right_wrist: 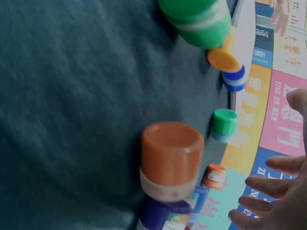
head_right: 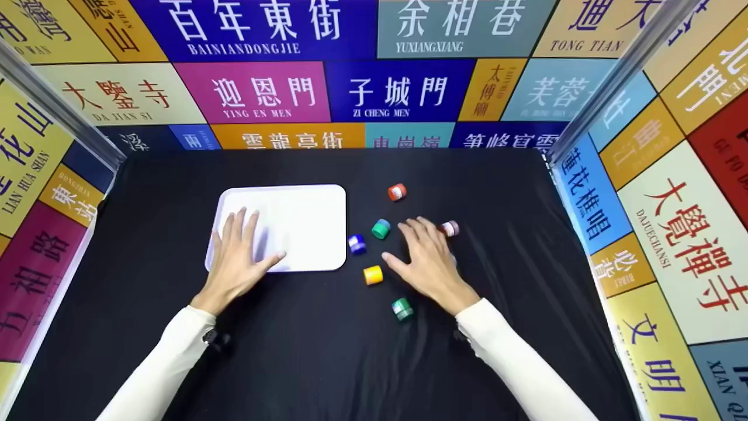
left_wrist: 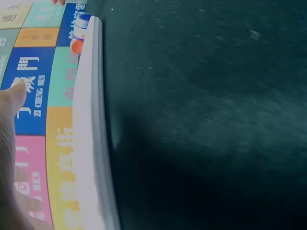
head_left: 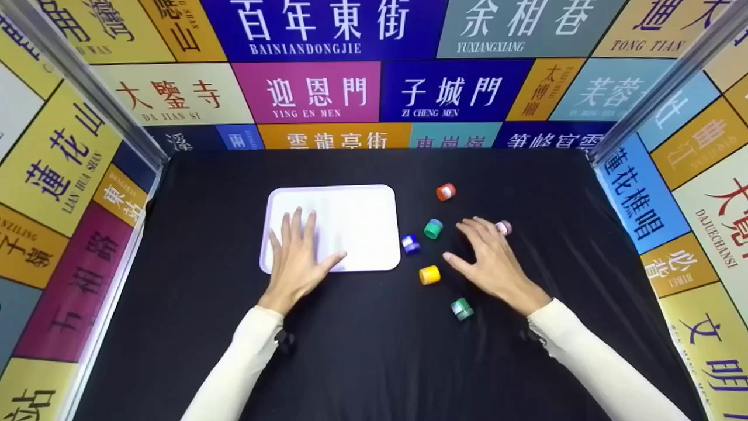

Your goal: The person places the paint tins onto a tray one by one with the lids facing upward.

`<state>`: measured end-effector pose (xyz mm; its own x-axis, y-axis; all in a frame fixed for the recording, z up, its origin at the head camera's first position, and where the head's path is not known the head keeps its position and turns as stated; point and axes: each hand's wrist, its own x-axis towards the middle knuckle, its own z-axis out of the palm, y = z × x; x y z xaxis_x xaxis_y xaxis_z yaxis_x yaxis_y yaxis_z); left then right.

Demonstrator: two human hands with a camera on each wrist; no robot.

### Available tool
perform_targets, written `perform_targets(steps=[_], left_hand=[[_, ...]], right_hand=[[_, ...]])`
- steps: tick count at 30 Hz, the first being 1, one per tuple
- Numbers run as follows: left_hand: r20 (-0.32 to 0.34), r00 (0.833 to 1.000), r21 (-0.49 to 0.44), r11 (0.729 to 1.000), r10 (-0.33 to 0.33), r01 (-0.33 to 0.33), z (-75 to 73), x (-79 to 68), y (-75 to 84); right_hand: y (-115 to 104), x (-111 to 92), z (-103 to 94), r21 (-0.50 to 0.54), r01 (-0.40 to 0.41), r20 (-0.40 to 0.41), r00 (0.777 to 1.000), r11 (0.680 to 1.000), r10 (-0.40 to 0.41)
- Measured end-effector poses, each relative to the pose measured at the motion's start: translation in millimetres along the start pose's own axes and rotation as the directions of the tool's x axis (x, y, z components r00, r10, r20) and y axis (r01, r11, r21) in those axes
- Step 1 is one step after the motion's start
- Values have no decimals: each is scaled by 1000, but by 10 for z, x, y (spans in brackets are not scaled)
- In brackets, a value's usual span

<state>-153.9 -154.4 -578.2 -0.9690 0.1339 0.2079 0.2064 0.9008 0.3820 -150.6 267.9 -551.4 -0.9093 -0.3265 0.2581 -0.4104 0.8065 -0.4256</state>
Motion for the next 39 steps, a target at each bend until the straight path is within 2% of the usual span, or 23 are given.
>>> perform_targets(steps=[4,9,16,25,33,39], left_hand=[[-43,999,-37,999,1,-3,20,-67,-110],[-98,995,-75,997,16,-24,50,-130,-243],[-104,994,-128,992,-18,4,38,-249,-426],[-151,988,-169,986,-30,4,55,-390,-686],[-91,994,-189,981,-56,38,80,-419,-821],[-145,989,-180,984,-24,-3,117,-415,-902]], right_hand=[[-30,-35,116,28,78,-5,997,997,-78],[-65,-84,237,52,135,2,991,990,-135],[-124,-125,358,54,175,32,984,983,-177],[-176,-154,466,62,198,91,975,978,-203],[-180,-164,527,61,202,127,970,977,-208],[-203,-163,546,62,200,139,969,978,-207]])
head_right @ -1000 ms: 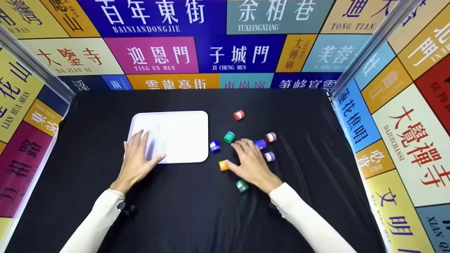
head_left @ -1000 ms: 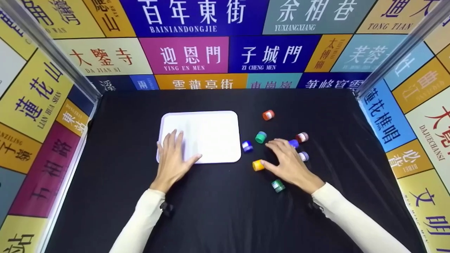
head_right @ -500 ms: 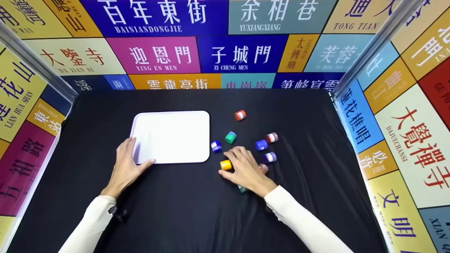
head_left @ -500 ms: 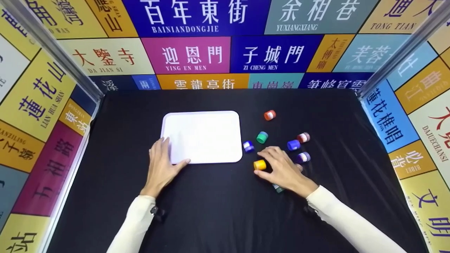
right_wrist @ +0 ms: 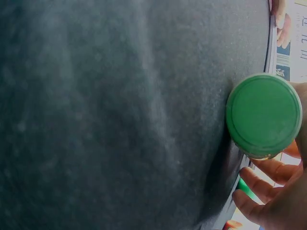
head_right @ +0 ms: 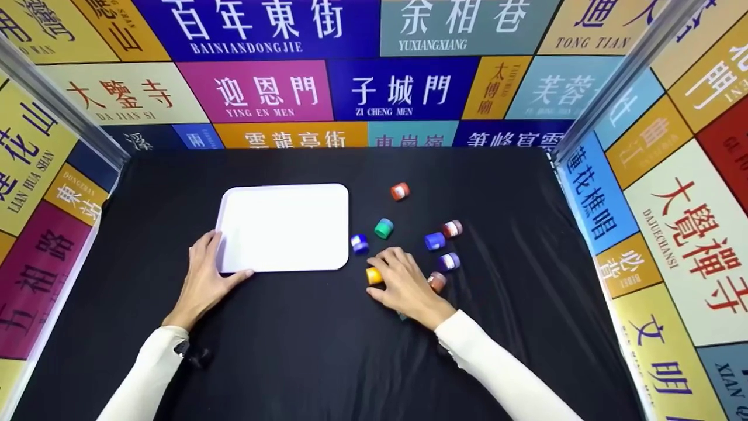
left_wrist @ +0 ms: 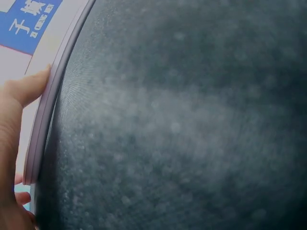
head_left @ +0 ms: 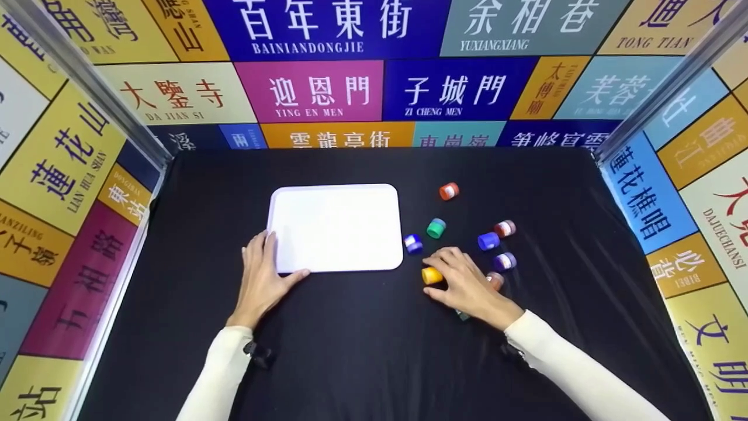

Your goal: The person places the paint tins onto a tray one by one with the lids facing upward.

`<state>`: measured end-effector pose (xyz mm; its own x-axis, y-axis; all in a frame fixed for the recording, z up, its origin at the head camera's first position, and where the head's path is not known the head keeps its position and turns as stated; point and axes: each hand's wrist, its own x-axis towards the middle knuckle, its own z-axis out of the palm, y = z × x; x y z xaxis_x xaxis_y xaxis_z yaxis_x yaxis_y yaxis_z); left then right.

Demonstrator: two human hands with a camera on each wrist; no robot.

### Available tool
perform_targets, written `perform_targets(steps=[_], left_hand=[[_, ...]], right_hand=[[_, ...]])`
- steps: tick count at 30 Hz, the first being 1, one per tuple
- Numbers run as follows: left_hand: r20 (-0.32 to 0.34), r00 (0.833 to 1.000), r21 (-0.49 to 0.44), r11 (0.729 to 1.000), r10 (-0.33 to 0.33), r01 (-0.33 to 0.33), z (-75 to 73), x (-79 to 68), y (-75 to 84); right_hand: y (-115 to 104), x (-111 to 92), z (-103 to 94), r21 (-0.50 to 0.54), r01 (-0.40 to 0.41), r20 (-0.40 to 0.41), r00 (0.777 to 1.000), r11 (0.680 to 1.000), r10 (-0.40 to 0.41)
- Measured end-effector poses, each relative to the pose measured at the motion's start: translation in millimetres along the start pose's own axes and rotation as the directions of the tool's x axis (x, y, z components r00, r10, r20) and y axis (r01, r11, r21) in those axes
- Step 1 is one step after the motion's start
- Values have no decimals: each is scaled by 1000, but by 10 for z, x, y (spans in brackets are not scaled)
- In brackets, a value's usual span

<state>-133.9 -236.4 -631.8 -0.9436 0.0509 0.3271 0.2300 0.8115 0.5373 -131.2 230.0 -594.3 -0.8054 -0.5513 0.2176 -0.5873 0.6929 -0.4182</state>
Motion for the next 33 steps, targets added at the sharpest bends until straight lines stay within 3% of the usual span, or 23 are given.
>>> perform_targets(steps=[4,12,17,27,33], left_hand=[[-19,1000,-2,1000,4,-4,1,-15,-44],[23,996,7,996,-88,88,-15,-45,-42],[37,994,2,995,-98,98,-14,-51,-23],[24,995,-12,995,-97,98,2,-78,-20],[25,991,-20,991,-129,130,0,-76,-25]], right_hand=[[-11,4,19,6,6,-13,1000,1000,-6],[-22,14,41,17,48,-41,998,999,-47],[-10,19,43,4,74,-58,996,997,-73],[-7,14,31,5,74,-61,995,997,-74],[5,42,8,84,45,-103,994,995,-36]])
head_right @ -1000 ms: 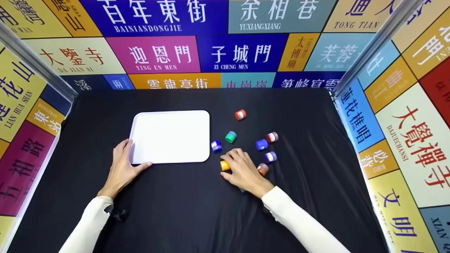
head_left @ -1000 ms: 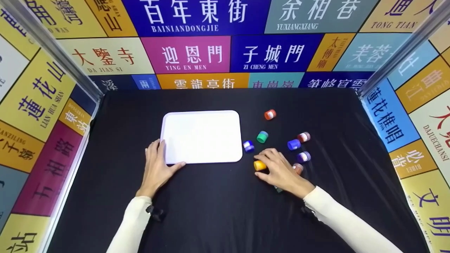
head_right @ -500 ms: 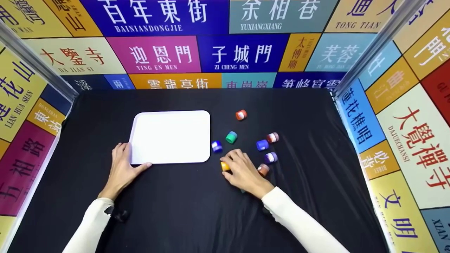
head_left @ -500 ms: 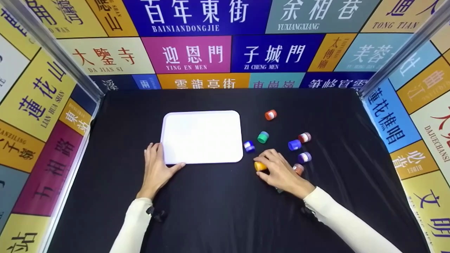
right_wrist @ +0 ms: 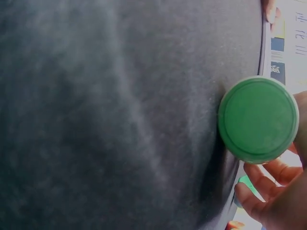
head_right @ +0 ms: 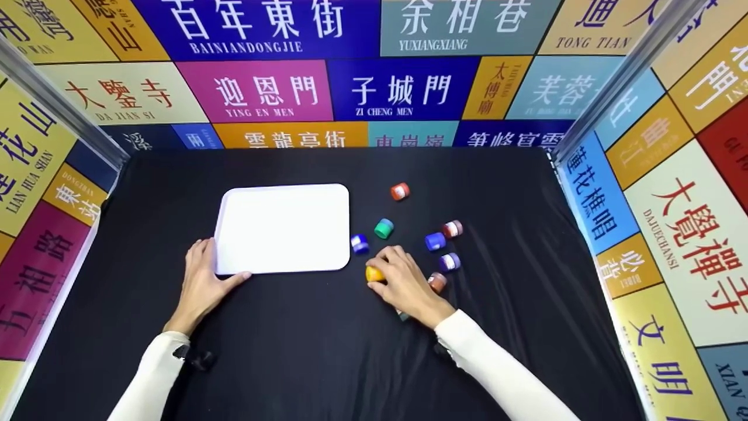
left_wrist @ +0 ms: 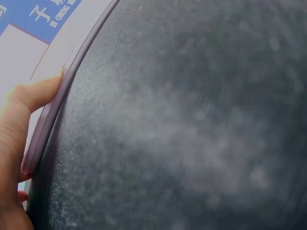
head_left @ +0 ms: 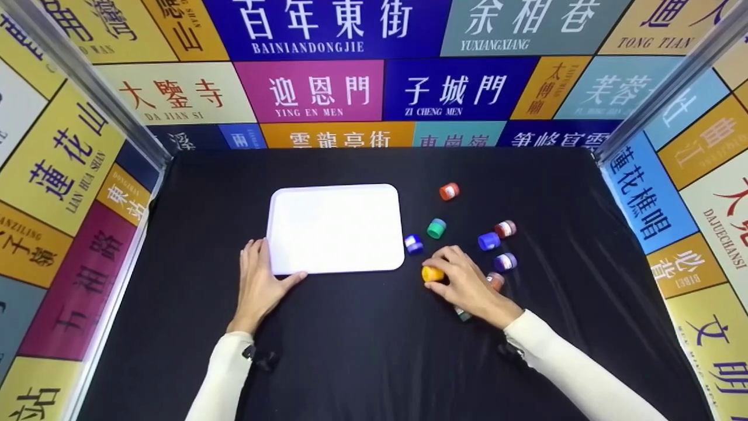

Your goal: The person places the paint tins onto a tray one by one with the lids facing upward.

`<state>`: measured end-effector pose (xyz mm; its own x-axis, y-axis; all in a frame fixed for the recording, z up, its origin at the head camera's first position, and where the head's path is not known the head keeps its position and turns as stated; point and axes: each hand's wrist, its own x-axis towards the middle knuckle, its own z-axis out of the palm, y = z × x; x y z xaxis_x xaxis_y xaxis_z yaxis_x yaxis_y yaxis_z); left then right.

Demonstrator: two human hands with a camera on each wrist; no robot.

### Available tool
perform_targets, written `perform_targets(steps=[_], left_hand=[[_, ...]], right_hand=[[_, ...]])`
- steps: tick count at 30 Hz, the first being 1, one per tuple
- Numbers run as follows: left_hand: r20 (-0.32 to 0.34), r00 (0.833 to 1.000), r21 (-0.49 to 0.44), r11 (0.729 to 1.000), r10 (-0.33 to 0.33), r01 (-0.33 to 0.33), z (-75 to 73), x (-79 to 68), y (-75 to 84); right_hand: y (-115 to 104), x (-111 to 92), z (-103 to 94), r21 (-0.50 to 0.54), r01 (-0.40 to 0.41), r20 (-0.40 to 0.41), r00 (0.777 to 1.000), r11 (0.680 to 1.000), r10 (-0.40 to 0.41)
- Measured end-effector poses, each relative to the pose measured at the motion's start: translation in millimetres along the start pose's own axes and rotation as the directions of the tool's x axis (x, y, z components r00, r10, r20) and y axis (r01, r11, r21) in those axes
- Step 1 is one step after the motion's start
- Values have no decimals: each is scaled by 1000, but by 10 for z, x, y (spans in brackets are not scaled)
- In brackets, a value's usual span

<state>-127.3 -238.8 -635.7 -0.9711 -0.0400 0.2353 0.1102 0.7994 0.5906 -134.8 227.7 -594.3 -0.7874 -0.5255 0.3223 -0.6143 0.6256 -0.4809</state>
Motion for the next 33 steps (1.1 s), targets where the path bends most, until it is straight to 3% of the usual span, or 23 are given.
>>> perform_targets(steps=[6,10,33], left_hand=[[6,1000,5,1000,-12,12,-5,-10,-6],[1,1000,4,1000,-4,4,-10,-13,-1],[12,1000,37,999,-18,18,12,-34,-5]], right_hand=[[-28,46,-12,96,-121,-3,993,988,122],[-60,101,-1,131,-149,-12,988,980,152],[-349,673,270,174,-39,-25,999,984,44]])
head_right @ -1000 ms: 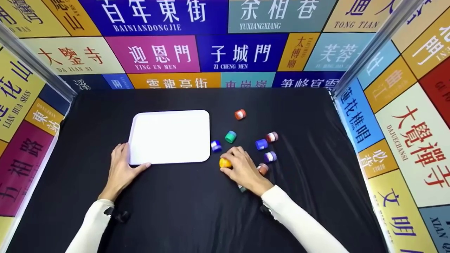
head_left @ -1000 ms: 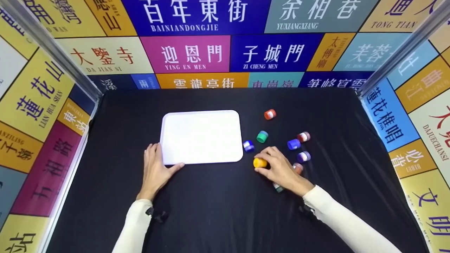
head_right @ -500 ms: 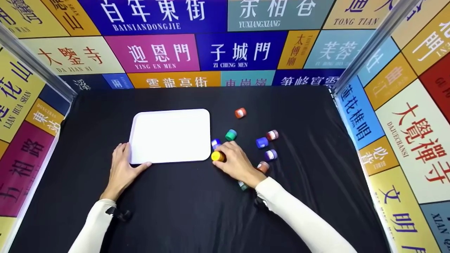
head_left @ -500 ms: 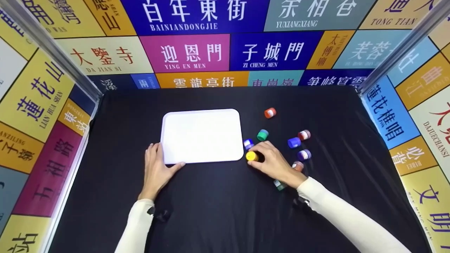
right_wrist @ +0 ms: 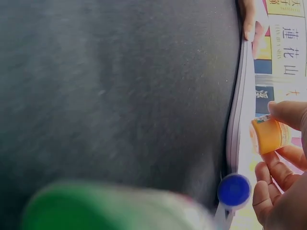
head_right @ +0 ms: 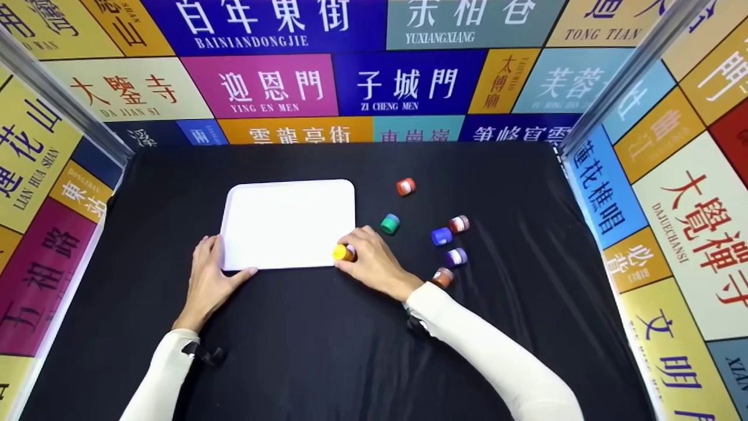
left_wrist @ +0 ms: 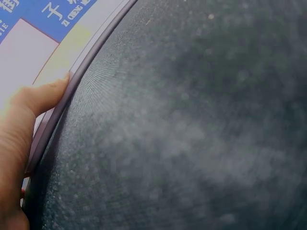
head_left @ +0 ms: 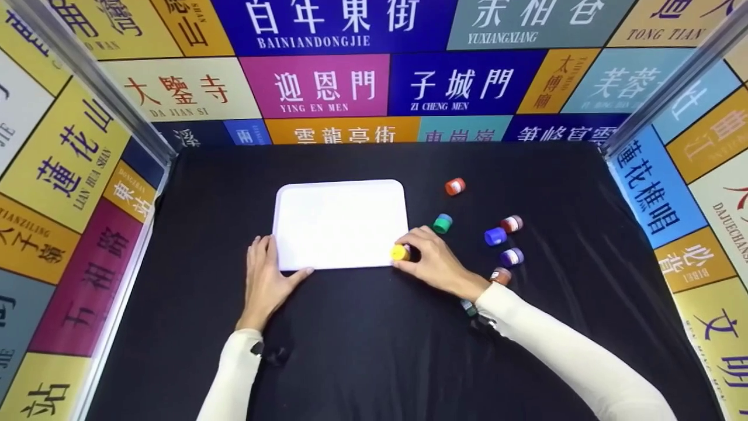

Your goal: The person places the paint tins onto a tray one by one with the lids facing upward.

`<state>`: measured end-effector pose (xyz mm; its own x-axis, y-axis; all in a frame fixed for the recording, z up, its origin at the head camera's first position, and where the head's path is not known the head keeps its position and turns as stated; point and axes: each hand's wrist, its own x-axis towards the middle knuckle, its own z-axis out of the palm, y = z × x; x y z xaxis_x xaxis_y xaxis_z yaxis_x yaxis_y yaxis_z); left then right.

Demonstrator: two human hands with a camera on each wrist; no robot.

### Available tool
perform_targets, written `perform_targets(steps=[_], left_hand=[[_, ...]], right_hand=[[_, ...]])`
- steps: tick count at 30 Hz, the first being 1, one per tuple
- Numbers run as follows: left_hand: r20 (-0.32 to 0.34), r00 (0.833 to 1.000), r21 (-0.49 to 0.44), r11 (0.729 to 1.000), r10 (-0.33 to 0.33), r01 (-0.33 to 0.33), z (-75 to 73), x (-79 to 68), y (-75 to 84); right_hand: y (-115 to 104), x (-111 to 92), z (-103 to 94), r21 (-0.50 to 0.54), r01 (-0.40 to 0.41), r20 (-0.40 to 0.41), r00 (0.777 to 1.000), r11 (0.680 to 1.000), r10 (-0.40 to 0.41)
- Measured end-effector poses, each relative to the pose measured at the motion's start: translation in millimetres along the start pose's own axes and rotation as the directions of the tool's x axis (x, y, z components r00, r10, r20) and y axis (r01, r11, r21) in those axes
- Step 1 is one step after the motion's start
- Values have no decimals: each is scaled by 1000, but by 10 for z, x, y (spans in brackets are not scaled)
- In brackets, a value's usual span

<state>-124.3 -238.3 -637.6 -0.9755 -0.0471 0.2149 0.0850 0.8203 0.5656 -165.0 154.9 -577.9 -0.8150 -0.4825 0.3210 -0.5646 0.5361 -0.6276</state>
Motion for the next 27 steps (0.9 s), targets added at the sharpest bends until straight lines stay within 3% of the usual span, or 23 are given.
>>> perform_targets(steps=[7,21,27], left_hand=[[3,1000,-6,1000,-3,3,-7,-3,5],[21,1000,-3,1000,-13,13,0,-3,3],[10,1000,6,1000,-3,3,-5,-4,-11]], right_hand=[[-28,124,157,55,7,-7,1000,998,-7],[-112,340,418,105,-17,72,997,994,10],[-175,448,548,124,15,59,998,992,-22]])
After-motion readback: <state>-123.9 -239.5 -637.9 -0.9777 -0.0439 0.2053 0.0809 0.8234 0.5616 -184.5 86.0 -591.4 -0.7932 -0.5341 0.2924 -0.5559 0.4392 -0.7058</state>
